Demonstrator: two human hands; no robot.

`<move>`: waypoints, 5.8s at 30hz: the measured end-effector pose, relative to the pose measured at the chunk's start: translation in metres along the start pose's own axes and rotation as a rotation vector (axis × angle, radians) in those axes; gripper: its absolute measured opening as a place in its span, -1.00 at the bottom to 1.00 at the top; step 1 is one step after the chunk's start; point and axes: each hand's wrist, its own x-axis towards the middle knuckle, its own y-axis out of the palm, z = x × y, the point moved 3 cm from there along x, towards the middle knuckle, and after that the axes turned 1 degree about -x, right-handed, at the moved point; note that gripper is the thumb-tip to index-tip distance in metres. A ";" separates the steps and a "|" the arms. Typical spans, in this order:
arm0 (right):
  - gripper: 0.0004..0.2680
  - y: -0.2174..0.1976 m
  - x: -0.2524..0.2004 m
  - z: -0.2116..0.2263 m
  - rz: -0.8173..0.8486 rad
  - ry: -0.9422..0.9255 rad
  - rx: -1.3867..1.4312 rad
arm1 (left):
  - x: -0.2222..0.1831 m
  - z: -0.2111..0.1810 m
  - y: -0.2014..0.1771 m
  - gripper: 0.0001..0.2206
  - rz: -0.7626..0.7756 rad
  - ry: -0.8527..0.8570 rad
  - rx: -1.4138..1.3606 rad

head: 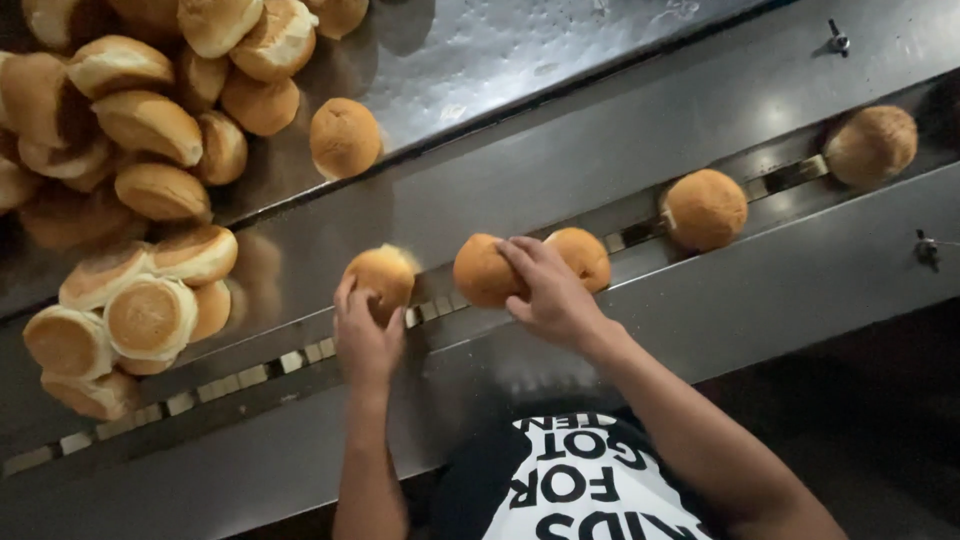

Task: The person arranges round bread buns on a moving conveyor belt in a food processing facility. They pick up buns from a pile on the side and place them into slots on the belt, ensuring they are evenly spaced and oriented correctly.

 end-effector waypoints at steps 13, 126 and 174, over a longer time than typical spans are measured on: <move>-0.76 0.024 -0.027 -0.115 -0.256 0.281 -0.305 | -0.016 0.063 0.007 -0.68 0.279 -0.046 0.330; -0.39 -0.002 -0.008 -0.039 -0.303 -0.068 -0.167 | -0.031 0.036 0.041 -0.37 0.041 0.379 0.277; -0.42 0.070 -0.024 0.025 0.071 -0.118 -0.080 | -0.036 0.152 0.004 -0.73 -0.455 -0.026 -0.429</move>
